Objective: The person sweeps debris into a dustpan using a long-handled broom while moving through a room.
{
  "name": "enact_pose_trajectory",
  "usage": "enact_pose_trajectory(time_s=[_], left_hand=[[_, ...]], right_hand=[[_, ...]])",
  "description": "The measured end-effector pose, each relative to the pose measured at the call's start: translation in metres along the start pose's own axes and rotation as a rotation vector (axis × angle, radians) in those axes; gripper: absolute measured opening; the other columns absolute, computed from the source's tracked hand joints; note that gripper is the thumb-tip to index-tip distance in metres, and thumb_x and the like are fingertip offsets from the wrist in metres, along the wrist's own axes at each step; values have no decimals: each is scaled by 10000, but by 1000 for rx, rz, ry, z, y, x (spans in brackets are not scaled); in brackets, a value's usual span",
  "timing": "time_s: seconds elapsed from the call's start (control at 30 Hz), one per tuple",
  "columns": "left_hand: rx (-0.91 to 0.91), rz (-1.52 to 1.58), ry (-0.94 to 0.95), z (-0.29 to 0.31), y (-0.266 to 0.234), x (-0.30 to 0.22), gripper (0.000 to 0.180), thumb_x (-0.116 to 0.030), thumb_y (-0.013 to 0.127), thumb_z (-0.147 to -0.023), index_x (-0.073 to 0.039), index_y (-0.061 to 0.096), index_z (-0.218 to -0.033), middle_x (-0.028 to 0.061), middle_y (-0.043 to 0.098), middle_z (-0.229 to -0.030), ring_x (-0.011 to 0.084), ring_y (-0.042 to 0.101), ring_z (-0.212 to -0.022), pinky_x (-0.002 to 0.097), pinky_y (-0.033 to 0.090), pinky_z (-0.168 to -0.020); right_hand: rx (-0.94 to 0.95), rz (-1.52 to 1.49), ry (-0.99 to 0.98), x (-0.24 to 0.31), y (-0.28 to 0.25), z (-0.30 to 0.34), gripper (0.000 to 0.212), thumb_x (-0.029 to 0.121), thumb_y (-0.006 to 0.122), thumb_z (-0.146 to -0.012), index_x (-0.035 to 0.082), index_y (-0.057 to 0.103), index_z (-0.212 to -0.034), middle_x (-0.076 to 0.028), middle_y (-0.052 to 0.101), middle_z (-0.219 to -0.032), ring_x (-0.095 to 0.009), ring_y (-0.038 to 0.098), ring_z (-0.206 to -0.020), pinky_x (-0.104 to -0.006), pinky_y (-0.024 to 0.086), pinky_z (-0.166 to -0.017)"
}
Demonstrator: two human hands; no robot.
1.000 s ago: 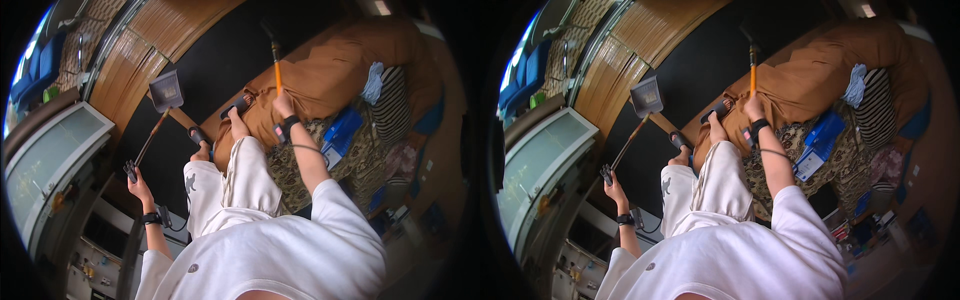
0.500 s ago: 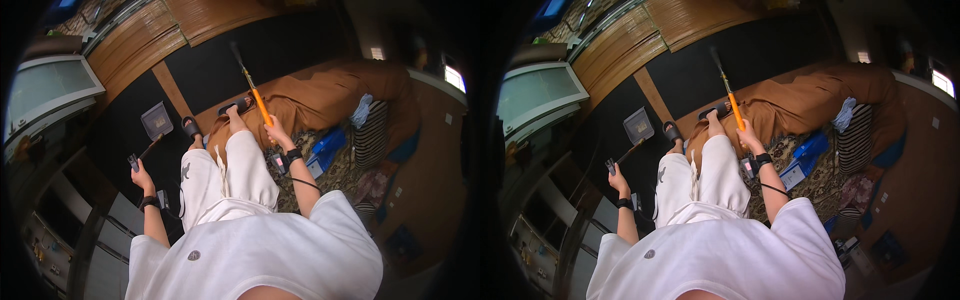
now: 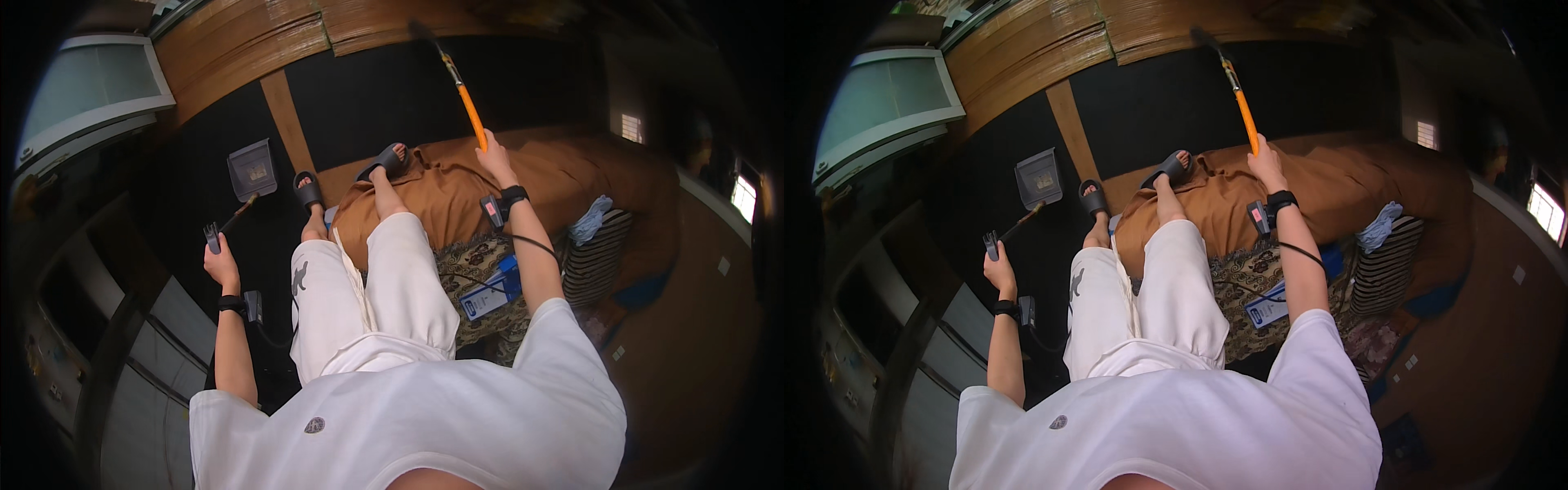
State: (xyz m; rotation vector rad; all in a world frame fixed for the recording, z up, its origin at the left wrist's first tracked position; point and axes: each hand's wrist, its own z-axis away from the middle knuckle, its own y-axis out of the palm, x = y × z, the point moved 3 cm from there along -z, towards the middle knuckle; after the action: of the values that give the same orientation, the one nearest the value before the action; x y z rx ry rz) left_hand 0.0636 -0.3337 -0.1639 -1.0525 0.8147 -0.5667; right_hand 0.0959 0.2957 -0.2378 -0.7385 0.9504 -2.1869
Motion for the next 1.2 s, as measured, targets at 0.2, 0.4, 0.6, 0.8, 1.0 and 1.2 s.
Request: enact_pose_trajectory(time_s=[0.2, 0.4, 0.6, 0.8, 1.0, 1.2], left_hand=[[-13, -64, -44, 4, 1, -9, 352, -387, 580, -813, -39, 621, -843, 141, 622, -700, 306, 604, -646, 378, 450, -589], [9, -91, -30, 4, 5, -29, 364, -395, 578, -811, -37, 625, -851, 132, 625, -705, 288, 601, -651, 375, 445, -601], [19, -86, -28, 6, 16, -41, 353, -393, 578, -810, -45, 626, -849, 123, 625, -707, 280, 597, -647, 370, 442, -600], [-2, -27, 32, 0, 11, -34, 346, -376, 585, -813, -31, 609, -814, 111, 601, -659, 250, 567, -591, 363, 428, -576], [48, -12, 33, -8, -1, -19, 341, -348, 590, -818, -8, 589, -786, 111, 581, -635, 225, 547, -568, 347, 422, -565], [84, -11, 55, -13, 1, 1, 335, -335, 589, -828, -12, 618, -912, 113, 623, -742, 189, 562, -651, 316, 430, -630]], right_hand=[[162, 199, -3, 14, 14, -40, 605, 116, 482, -777, 159, 277, -1344, -259, 592, -935, -403, 570, -882, -467, 459, -773], [314, 364, -76, -54, -7, 33, 691, 48, 450, -750, 205, 220, -1383, -239, 602, -808, -396, 586, -765, -477, 465, -710], [439, 455, -85, -84, -61, 84, 634, 63, 465, -760, 236, 296, -1346, -226, 606, -809, -382, 592, -767, -465, 470, -704], [328, 415, -185, -44, -100, 94, 590, 159, 540, -811, 242, 297, -1343, -221, 602, -777, -392, 584, -746, -470, 466, -682], [100, 401, -397, 36, -76, 22, 593, 183, 539, -830, 246, 276, -1359, -192, 605, -746, -365, 593, -703, -450, 485, -635], [50, 357, -363, 161, -9, -64, 491, 272, 527, -845, 204, 357, -1300, -147, 633, -776, -319, 624, -702, -421, 505, -594]])
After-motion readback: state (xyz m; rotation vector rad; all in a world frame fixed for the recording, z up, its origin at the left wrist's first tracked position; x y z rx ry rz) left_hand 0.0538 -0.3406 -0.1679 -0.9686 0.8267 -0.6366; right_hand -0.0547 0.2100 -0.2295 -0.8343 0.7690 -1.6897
